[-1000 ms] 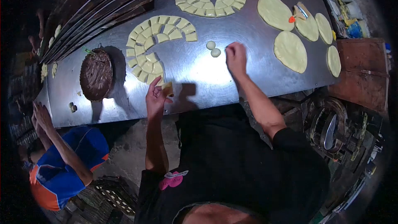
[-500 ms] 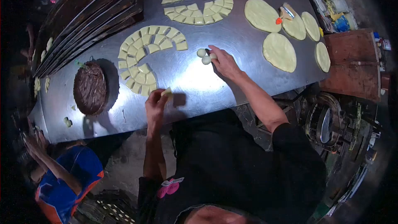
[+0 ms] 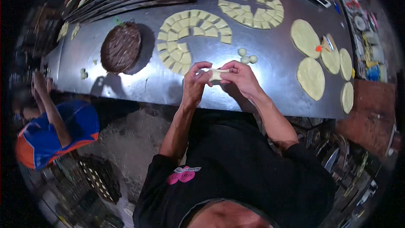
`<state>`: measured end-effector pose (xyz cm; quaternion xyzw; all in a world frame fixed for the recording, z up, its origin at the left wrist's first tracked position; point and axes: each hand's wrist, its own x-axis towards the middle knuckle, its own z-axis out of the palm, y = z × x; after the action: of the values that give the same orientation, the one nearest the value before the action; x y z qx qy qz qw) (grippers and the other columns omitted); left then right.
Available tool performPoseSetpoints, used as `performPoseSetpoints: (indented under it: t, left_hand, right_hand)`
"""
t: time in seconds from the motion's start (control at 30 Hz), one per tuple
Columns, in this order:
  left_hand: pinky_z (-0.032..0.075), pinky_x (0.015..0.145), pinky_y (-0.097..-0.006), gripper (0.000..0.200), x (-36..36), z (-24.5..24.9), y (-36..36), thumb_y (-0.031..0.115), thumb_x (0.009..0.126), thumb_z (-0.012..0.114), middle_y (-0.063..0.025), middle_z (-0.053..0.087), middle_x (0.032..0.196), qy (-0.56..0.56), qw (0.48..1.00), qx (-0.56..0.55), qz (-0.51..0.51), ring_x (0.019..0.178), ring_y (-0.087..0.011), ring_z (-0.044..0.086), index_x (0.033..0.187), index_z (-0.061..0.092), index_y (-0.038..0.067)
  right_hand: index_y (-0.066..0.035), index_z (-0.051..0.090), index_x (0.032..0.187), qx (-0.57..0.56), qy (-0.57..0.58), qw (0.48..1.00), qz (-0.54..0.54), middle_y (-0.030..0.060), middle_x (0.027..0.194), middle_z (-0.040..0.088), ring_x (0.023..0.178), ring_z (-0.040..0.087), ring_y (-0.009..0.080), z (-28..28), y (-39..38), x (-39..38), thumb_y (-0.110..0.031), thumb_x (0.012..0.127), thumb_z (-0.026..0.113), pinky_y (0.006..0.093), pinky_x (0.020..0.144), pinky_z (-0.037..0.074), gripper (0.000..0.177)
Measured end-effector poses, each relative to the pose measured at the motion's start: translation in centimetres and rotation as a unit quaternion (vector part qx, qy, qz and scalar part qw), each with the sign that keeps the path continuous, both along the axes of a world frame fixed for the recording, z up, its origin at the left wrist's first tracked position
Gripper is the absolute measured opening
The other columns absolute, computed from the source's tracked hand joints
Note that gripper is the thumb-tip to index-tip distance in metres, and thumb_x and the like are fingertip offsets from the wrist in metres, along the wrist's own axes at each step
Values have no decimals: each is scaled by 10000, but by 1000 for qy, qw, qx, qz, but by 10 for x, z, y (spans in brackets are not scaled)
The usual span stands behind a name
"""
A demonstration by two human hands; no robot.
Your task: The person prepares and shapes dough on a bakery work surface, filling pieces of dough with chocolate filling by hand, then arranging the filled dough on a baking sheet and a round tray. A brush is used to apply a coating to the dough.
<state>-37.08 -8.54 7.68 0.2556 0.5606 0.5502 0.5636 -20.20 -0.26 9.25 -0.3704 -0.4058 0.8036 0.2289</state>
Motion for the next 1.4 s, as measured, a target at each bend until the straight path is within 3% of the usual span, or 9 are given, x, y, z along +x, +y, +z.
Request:
performPoseSetpoints:
  t: [0.37, 0.43, 0.53, 0.6, 0.83, 1.1, 1.2, 1.27, 1.4]
  left_hand:
    - [420, 990, -336, 466, -50, -23, -37, 187, 987, 446, -174, 429, 1407, 157, 973, 26, 169, 1241, -274, 478, 1414, 385, 10]
    - [461, 956, -316, 447, -68, -32, -49, 166, 973, 477, -158, 394, 1436, 457, 869, 26, 189, 1276, -222, 438, 1396, 423, 32]
    - [460, 957, -306, 419, -106, -9, -76, 113, 948, 522, -151, 321, 1491, 269, 941, 30, 204, 1305, -225, 413, 1360, 481, 51]
    - [479, 918, -314, 363, -129, -11, -93, 72, 921, 569, -173, 416, 1431, 259, 939, 18, 226, 1237, -263, 495, 1283, 559, 64]
    - [499, 813, -280, 275, -184, -17, -147, 45, 915, 571, -148, 534, 1308, 296, 910, -26, 288, 1045, -188, 587, 1188, 605, 32]
    - [470, 933, -308, 275, -197, -42, -136, 51, 933, 547, -130, 554, 1279, 168, 942, -20, 289, 1141, -205, 553, 1194, 588, -22]
    - [505, 905, -340, 322, -188, -40, -112, 106, 960, 527, -140, 545, 1278, -28, 947, -8, 320, 1132, -217, 560, 1244, 545, -44]
    - [514, 906, -358, 374, -180, -39, -96, 147, 975, 519, -143, 534, 1277, -57, 948, 2, 312, 1144, -233, 556, 1289, 500, -56]
    - [521, 901, -338, 353, -154, -13, -72, 92, 966, 518, -135, 569, 1180, -214, 913, 48, 345, 1087, -216, 572, 1289, 492, -48]
  right_hand:
    - [-57, 426, 1366, -120, 97, 985, -78, 81, 1010, 613, 923, 588, 151, -3, -29, -172, -69, 927, 554, 302, 784, 508, 458]
    - [-71, 449, 1338, -12, 50, 998, 25, 76, 987, 594, 957, 582, 171, -15, -19, -210, -32, 922, 523, 330, 809, 503, 424]
    - [-82, 466, 1306, 235, -88, 949, 193, 135, 985, 612, 911, 616, 246, -22, 17, -291, 15, 872, 523, 367, 785, 512, 449]
    - [-36, 514, 1228, 722, -58, 663, 191, 178, 903, 638, 839, 624, 307, -18, 29, -339, 46, 738, 580, 371, 702, 508, 501]
    - [-86, 543, 1174, 660, -191, 450, 571, 187, 876, 658, 812, 640, 385, -5, 43, -405, -8, 764, 534, 481, 702, 488, 417]
    - [-130, 549, 1221, 632, -220, 469, 576, 227, 936, 644, 878, 613, 434, -4, 43, -395, 23, 771, 495, 488, 741, 475, 479]
    - [-98, 548, 1212, 644, -172, 582, 466, 162, 930, 662, 831, 649, 350, -14, 42, -377, 39, 780, 485, 451, 684, 495, 458]
    - [-59, 541, 1201, 77, -109, 878, 460, 83, 937, 660, 804, 657, 200, -21, 45, -358, 55, 785, 486, 352, 618, 523, 435]
    - [20, 490, 1239, -154, -5, 921, 359, 107, 1012, 625, 886, 653, 193, 9, 21, -295, 96, 788, 472, 328, 726, 604, 458]
